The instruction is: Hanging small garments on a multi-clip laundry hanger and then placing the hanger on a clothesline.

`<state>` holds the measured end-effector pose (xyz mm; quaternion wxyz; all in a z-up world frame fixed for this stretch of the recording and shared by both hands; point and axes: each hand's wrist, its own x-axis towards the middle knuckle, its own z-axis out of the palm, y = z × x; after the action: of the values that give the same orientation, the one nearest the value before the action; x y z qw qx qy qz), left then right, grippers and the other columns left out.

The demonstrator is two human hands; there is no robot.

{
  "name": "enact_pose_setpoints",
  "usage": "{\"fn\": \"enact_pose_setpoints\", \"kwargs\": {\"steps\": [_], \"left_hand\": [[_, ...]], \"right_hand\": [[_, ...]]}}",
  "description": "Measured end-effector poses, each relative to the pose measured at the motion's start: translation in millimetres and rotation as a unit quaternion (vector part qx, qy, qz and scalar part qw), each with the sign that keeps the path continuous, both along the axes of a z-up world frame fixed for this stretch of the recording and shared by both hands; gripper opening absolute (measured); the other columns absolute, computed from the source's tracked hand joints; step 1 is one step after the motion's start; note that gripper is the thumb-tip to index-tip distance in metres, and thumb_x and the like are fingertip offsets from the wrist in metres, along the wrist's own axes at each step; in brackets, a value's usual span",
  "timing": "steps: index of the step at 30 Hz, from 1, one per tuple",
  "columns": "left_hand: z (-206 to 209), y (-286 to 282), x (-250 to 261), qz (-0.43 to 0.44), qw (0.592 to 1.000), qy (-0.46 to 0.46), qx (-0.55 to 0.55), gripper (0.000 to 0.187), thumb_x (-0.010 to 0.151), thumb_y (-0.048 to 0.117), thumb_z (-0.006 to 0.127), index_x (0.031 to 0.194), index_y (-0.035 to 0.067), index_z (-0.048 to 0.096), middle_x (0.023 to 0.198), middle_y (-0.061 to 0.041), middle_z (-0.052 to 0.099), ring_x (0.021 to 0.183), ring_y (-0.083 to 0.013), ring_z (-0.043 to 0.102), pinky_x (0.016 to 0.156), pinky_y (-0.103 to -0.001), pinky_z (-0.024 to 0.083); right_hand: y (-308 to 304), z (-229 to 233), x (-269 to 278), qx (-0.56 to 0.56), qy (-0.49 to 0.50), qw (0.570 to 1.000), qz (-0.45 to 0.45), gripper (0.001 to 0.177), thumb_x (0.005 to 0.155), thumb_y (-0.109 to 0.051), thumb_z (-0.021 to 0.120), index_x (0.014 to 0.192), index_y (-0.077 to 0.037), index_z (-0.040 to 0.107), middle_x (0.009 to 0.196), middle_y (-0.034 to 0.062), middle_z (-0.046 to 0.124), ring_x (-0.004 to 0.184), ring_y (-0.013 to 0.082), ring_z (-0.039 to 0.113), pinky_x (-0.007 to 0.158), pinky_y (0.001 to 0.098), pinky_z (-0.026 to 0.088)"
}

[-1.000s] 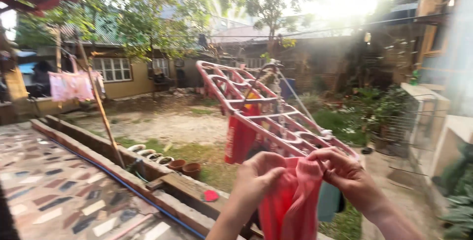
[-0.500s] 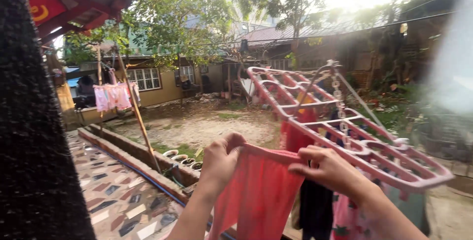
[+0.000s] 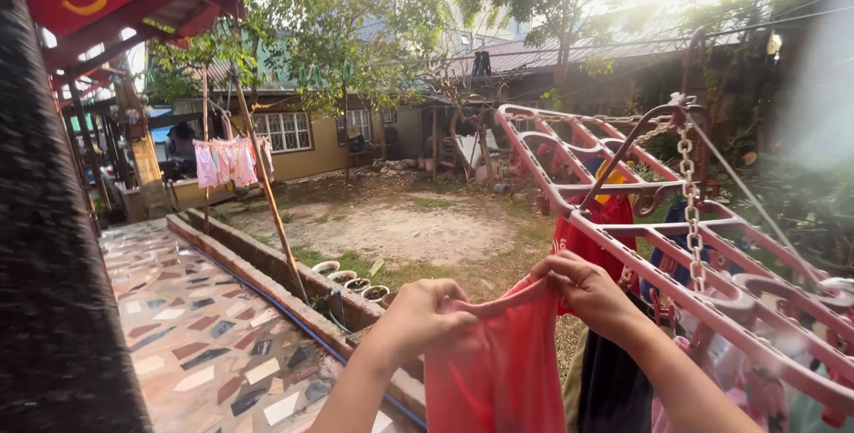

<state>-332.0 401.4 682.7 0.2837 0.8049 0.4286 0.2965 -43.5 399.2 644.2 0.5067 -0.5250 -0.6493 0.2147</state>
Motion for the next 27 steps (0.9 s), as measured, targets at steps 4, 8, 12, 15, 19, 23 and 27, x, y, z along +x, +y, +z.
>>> {"fn": "enact_pose_setpoints", "kwargs": {"steps": [4,8,12,15,19,23,27], "left_hand": [[-5,17,11,-0.028,0.998,0.049,-0.020,0.044,0.082,0.039,0.084,0.067,0.016,0.050,0.067,0.003,0.047,0.063,-0.0082,0.043,0.058,-0.024,0.035],[2,36,35,0.000,0.995,0.095,0.022,0.044,0.073,0.052,0.087,0.077,0.009,0.077,0.105,-0.003,0.060,0.095,-0.0132,0.062,0.084,-0.030,0.054],[-11,56,58,0.001,0.995,0.076,0.063,0.052,0.076,0.054,0.088,0.061,0.009,0.066,0.098,-0.002,0.056,0.084,-0.0128,0.061,0.083,-0.033,0.052],[-15,59,76,-0.002,0.996,0.082,0.043,0.048,0.078,0.053,0.086,0.065,0.011,0.068,0.101,0.001,0.058,0.087,-0.0108,0.061,0.082,-0.031,0.051],[-42,82,101,-0.051,0.992,0.079,0.086,0.052,0.074,0.056,0.087,0.062,0.011,0.064,0.090,0.003,0.065,0.082,-0.0093,0.060,0.073,-0.032,0.046],[-61,96,118,-0.104,0.991,0.078,0.037,0.050,0.069,0.060,0.085,0.070,0.011,0.076,0.096,0.005,0.073,0.078,-0.0071,0.065,0.069,-0.027,0.048],[-55,74,122,-0.151,0.985,0.072,-0.048,0.050,0.070,0.057,0.082,0.087,0.010,0.081,0.117,0.003,0.072,0.086,-0.0067,0.065,0.073,-0.026,0.050]], "right_hand": [[32,-12,19,0.093,-0.091,0.991,-0.040,0.028,0.094,0.000,0.052,0.084,-0.009,0.076,0.099,0.0037,0.063,0.084,0.0185,0.064,0.066,0.0288,0.053],[33,-8,31,0.142,-0.181,0.971,-0.069,0.018,0.080,-0.004,0.054,0.067,-0.005,0.065,0.087,0.0039,0.070,0.082,0.0160,0.067,0.084,0.0255,0.047],[7,8,35,-0.022,-0.185,0.976,-0.111,0.034,0.088,-0.035,0.057,0.071,-0.008,0.070,0.080,0.0026,0.068,0.080,0.0143,0.062,0.075,0.0290,0.044],[14,-7,64,0.035,-0.294,0.942,-0.158,0.050,0.088,-0.050,0.075,0.063,-0.015,0.050,0.065,-0.0008,0.066,0.066,0.0127,0.060,0.068,0.0295,0.046],[-4,-11,87,-0.005,-0.225,0.966,-0.130,0.024,0.090,-0.027,0.080,0.080,-0.018,0.060,0.068,-0.0036,0.061,0.066,0.0097,0.051,0.066,0.0239,0.042],[-1,-29,108,-0.043,-0.082,0.993,-0.078,0.013,0.095,-0.002,0.070,0.097,-0.013,0.077,0.087,-0.0018,0.074,0.084,0.0047,0.060,0.082,0.0163,0.043],[9,-50,106,-0.031,0.023,0.995,0.097,0.008,0.097,-0.001,0.069,0.101,-0.002,0.076,0.086,0.0058,0.067,0.081,0.0114,0.060,0.076,0.0220,0.047]]}}
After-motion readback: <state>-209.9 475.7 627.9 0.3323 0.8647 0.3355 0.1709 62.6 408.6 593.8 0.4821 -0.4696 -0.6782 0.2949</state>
